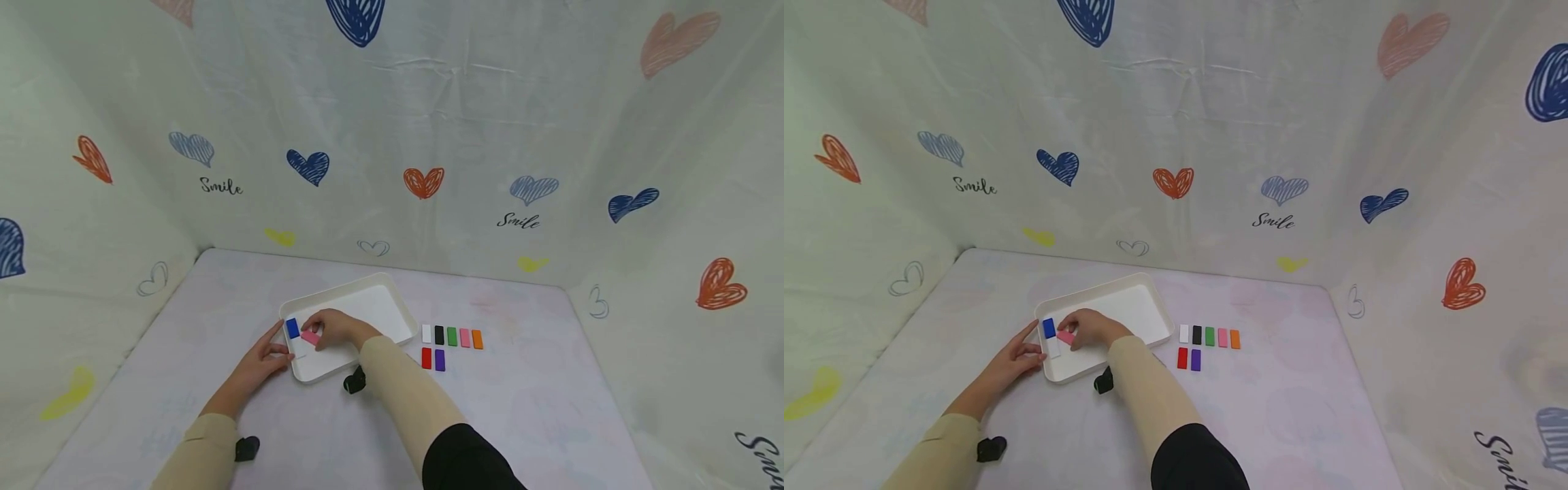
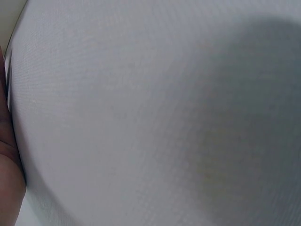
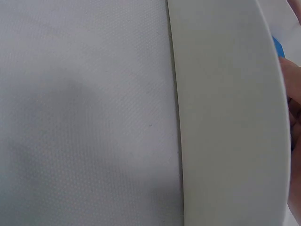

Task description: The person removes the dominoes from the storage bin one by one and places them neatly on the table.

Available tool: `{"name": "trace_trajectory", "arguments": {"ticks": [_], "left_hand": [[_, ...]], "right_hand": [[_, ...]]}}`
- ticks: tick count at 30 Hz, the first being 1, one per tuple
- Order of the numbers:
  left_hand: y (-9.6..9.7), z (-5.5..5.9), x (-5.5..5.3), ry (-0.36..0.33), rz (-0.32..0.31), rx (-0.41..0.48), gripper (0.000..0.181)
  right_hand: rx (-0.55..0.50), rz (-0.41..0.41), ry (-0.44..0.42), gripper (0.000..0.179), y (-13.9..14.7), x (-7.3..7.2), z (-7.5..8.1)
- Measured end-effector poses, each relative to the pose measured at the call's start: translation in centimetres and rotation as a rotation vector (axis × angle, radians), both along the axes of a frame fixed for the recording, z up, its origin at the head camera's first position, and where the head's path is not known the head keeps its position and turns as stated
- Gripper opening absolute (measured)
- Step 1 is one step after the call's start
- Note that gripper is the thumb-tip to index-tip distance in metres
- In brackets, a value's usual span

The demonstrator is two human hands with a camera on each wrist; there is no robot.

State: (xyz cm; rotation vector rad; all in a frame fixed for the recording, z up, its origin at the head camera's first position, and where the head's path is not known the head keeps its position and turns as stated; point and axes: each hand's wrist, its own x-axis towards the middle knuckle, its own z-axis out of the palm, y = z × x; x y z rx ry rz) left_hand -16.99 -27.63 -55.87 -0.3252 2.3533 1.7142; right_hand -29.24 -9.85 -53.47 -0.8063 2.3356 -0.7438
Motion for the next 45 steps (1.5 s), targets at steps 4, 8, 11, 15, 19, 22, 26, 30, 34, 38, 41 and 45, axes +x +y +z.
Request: {"name": "trace_trajectory", "arguments": {"ticks": [4,8,11,15,19,22,26,30,34,38,41,45], "left_hand": [[0.2,0.2,0.0,0.004,-0.007,-0.005,0.087],[0.2,0.2,-0.1,0.001,-0.013,0.001,0.087],[0.1,0.1,0.0,0.002,-0.016,0.007,0.087],[0.0,0.2,0.3,-0.011,-0.019,0.002,0.087],[-0.1,0.0,0.4,-0.016,-0.016,0.004,0.088],[-0.2,-0.2,0.4,-0.015,-0.015,0.015,0.089],[-0.2,-0.3,0.5,-0.027,-0.018,0.000,0.089],[-0.1,-0.4,0.5,-0.043,-0.009,-0.010,0.090],[0.0,-0.2,0.4,-0.044,-0.007,-0.011,0.090],[0.2,-0.1,0.3,-0.030,-0.021,-0.001,0.091],[0.2,-0.1,0.3,-0.022,-0.032,0.010,0.091],[0.1,0.1,0.2,-0.005,-0.040,0.020,0.090]], "right_hand": [[-0.011,0.005,-0.016,0.044,0.5,0.0,0.2],[-0.022,0.020,-0.050,0.043,1.2,0.1,0.3],[-0.034,0.041,-0.078,0.043,1.8,0.1,0.4],[-0.067,0.075,-0.128,0.043,2.6,0.1,0.7],[-0.118,0.067,-0.168,0.043,3.5,0.3,0.9],[-0.189,0.045,-0.193,0.045,4.1,0.5,1.0],[-0.311,0.051,-0.259,0.047,5.1,1.3,1.5],[-0.382,0.061,-0.293,0.046,6.3,2.2,2.2],[-0.439,0.008,-0.303,0.046,7.5,3.0,2.5],[-0.534,-0.077,-0.342,0.048,9.0,3.5,2.5],[-0.600,-0.133,-0.371,0.048,10.3,3.8,2.3],[-0.673,-0.159,-0.357,0.048,11.6,4.3,2.1]]}}
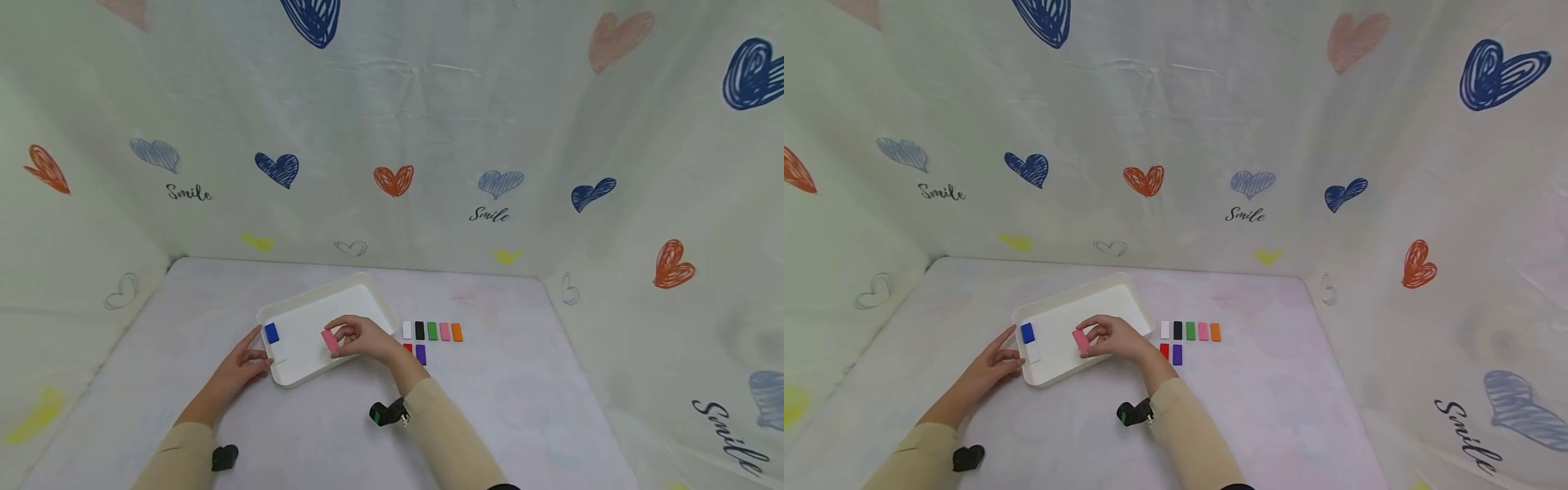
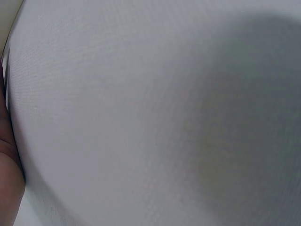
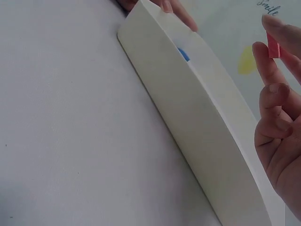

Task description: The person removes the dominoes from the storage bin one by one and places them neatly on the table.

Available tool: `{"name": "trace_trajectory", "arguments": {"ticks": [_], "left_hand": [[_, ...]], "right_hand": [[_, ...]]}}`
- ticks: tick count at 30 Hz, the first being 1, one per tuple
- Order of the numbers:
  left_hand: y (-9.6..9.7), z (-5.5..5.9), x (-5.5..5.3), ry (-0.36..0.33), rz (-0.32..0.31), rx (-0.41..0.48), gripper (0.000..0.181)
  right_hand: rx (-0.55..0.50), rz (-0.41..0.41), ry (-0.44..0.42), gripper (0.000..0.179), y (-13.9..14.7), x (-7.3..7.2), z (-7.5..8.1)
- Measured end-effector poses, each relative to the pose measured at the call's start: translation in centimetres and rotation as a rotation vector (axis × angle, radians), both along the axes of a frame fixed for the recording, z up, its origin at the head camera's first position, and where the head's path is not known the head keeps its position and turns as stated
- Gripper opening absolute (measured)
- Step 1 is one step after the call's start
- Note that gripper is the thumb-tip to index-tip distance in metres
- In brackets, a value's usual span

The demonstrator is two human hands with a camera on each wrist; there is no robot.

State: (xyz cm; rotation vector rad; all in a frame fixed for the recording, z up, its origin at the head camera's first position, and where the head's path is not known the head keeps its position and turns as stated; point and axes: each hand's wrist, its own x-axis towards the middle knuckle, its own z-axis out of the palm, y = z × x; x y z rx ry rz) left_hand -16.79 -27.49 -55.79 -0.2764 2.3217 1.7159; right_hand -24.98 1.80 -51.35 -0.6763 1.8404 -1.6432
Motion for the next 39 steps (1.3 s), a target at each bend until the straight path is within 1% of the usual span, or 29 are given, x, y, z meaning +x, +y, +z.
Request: {"name": "trace_trajectory", "arguments": {"ticks": [3,6,13,19,24,26,27,30,31,33,34,35,36,39], "left_hand": [[-0.2,0.0,0.0,0.007,0.000,0.019,0.090],[-0.2,0.0,0.0,-0.002,0.002,0.024,0.091],[-0.2,0.0,0.0,-0.020,0.006,-0.013,0.091],[-0.5,0.2,0.3,-0.021,0.004,-0.050,0.091],[-0.4,0.2,0.3,-0.016,0.007,-0.032,0.091],[-0.4,0.1,0.3,-0.015,0.009,-0.025,0.091],[-0.3,0.1,0.3,-0.016,0.011,-0.022,0.091],[-0.3,0.1,0.2,-0.014,0.012,-0.018,0.091],[-0.3,0.1,0.2,-0.012,0.011,-0.019,0.091],[-0.3,0.1,0.2,-0.006,0.007,-0.015,0.092],[-0.3,0.1,0.2,-0.003,0.006,-0.013,0.092],[-0.3,0.1,0.2,-0.001,0.004,-0.011,0.092],[-0.3,0.1,0.1,0.001,0.001,-0.011,0.091],[-0.2,0.1,0.1,0.007,-0.005,-0.006,0.091]], "right_hand": [[-0.027,-0.040,0.032,0.049,0.6,0.5,0.0],[-0.042,-0.105,0.038,0.050,1.4,1.1,-0.2],[-0.061,-0.246,-0.003,0.052,3.5,2.7,-0.8],[-0.072,-0.288,-0.051,0.051,4.7,4.2,-1.9],[-0.069,-0.350,-0.070,0.051,5.8,5.4,-3.2],[-0.064,-0.374,-0.056,0.052,6.5,6.0,-3.0],[-0.065,-0.383,-0.038,0.052,6.9,6.2,-3.3],[-0.036,-0.423,-0.042,0.053,8.0,7.0,-2.9],[-0.029,-0.438,-0.046,0.054,8.4,7.2,-2.9],[-0.014,-0.474,-0.060,0.054,9.2,7.1,-3.8],[-0.002,-0.493,-0.078,0.054,9.5,7.1,-3.8],[0.003,-0.510,-0.080,0.054,9.9,7.0,-4.4],[0.007,-0.527,-0.080,0.054,10.3,6.9,-4.9],[0.025,-0.585,-0.057,0.053,11.3,6.8,-5.5]]}}
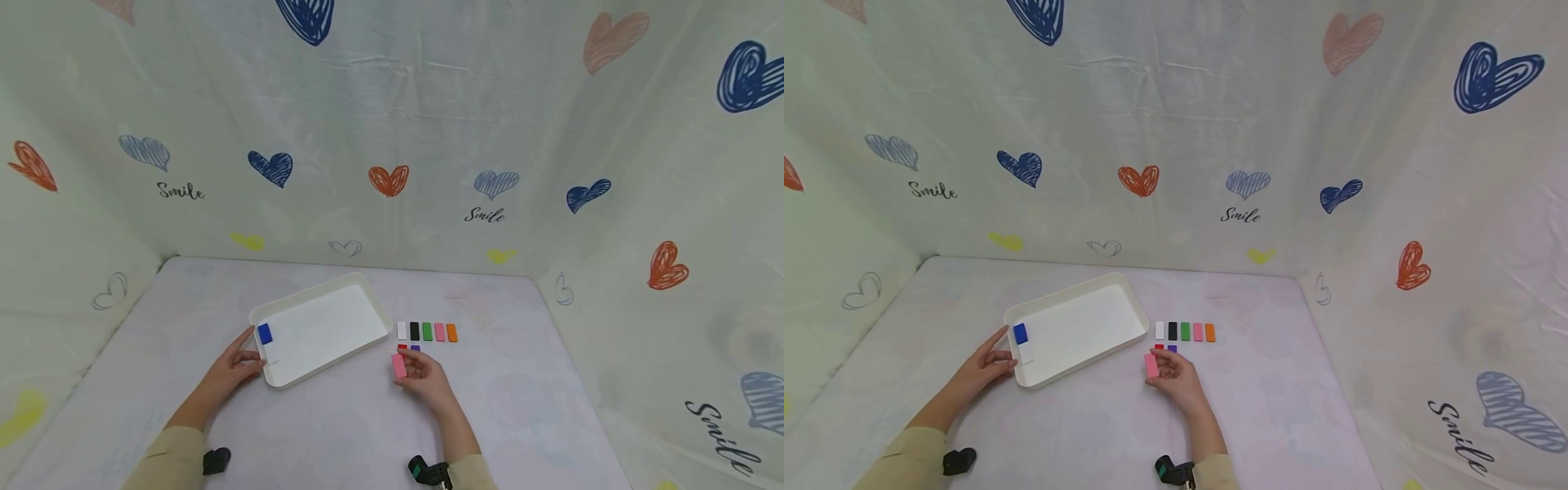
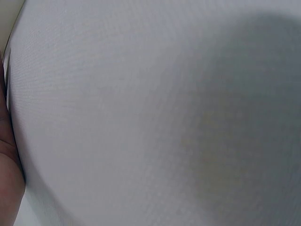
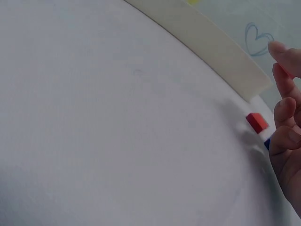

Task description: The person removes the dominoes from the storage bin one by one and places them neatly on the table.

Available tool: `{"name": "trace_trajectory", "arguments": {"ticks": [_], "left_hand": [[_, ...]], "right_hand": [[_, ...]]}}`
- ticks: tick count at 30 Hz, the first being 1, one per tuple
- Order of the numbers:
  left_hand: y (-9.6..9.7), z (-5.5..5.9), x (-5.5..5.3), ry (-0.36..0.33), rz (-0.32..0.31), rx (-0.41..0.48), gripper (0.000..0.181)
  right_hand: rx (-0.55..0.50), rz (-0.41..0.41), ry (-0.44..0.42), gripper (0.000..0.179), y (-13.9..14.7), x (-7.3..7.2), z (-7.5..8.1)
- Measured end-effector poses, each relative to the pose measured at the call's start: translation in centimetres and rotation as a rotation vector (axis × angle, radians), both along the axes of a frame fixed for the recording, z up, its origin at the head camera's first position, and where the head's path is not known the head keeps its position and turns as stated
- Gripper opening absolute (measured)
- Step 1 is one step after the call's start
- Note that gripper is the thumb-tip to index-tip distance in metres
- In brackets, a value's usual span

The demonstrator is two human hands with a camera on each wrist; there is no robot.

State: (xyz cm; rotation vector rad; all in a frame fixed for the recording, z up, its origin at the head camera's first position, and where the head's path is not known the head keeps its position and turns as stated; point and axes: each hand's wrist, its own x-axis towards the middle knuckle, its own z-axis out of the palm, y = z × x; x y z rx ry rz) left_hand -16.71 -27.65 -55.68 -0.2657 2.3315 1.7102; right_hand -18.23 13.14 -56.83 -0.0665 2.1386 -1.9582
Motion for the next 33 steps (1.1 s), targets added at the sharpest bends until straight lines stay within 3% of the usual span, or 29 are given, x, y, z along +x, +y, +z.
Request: {"name": "trace_trajectory", "arguments": {"ticks": [5,13,20,24,33], "left_hand": [[0.0,0.0,0.0,0.003,-0.003,0.005,0.091],[-0.1,-0.1,-0.1,-0.009,0.004,0.013,0.092],[0.1,0.0,-0.1,-0.018,0.016,0.002,0.091],[0.2,0.1,0.0,-0.014,0.014,-0.007,0.091],[0.2,0.1,0.1,-0.016,0.017,-0.017,0.091]], "right_hand": [[0.050,-0.099,0.040,0.052,1.4,-0.2,-0.4],[0.144,-0.167,0.020,0.053,3.1,-0.8,-0.5],[0.187,-0.170,0.066,0.051,5.0,-1.7,-0.6],[0.215,-0.182,0.051,0.050,5.7,-2.2,-0.8],[0.323,-0.116,0.037,0.050,5.7,-3.0,-1.0]]}}
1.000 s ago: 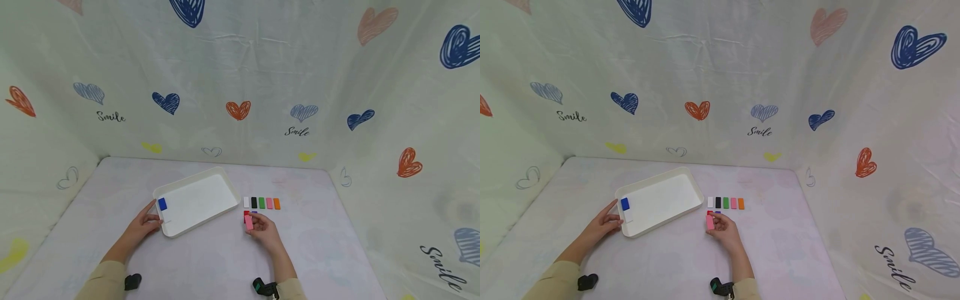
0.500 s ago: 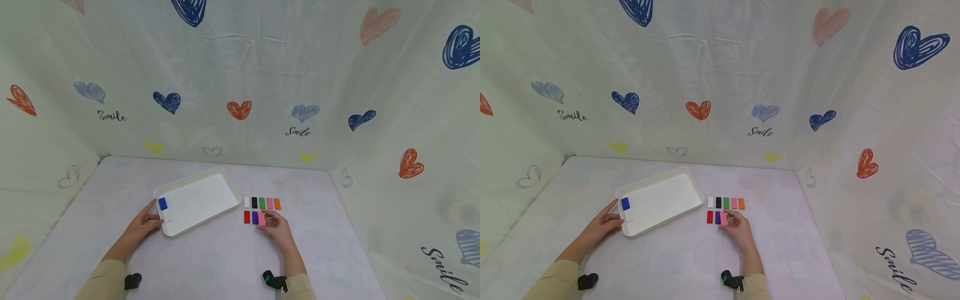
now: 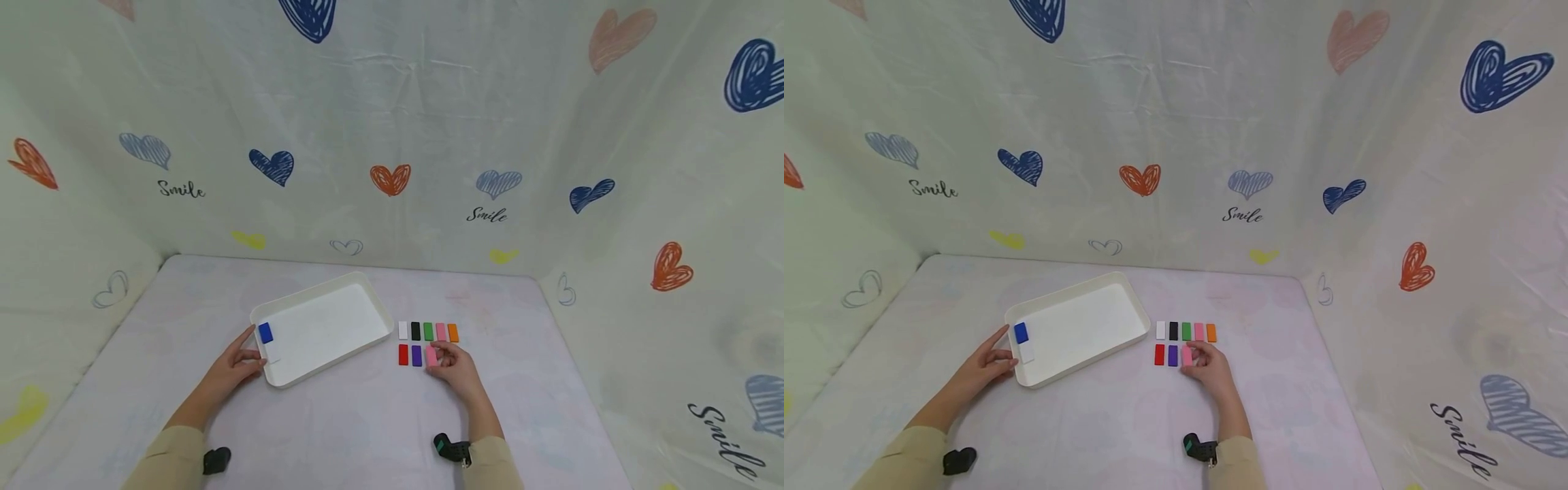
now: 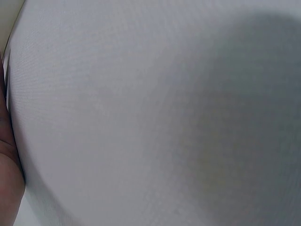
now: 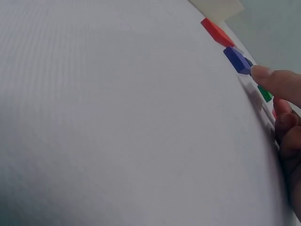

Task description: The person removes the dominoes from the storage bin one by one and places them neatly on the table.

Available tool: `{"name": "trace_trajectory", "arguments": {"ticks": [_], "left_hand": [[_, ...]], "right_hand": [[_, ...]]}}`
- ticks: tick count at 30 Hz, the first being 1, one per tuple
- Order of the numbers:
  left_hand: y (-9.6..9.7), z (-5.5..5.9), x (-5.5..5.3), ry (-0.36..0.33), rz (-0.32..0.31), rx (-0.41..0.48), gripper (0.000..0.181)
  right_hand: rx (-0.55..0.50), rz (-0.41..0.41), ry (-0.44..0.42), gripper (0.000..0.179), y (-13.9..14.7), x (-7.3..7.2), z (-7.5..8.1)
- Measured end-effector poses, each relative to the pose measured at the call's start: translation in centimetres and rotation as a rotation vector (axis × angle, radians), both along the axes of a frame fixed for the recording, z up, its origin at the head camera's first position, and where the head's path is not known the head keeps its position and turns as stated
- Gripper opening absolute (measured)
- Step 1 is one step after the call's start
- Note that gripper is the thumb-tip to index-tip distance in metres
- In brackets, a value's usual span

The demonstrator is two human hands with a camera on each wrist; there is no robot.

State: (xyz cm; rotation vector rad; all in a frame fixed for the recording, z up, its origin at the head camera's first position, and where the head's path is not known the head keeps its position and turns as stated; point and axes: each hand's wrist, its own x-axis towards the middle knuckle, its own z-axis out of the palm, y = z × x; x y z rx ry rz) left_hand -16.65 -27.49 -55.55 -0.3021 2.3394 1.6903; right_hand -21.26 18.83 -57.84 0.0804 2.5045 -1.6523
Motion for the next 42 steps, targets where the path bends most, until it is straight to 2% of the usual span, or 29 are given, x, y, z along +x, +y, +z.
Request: {"name": "trace_trajectory", "arguments": {"ticks": [20,42], "left_hand": [[0.02,0.04,0.08,0.010,-0.004,0.013,0.090],[-0.03,0.02,-0.02,0.012,-0.012,0.007,0.091]], "right_hand": [[0.089,-0.034,-0.004,0.049,-1.05,0.09,0.52],[0.113,-0.053,-0.037,0.049,-0.95,-0.01,0.47]]}}
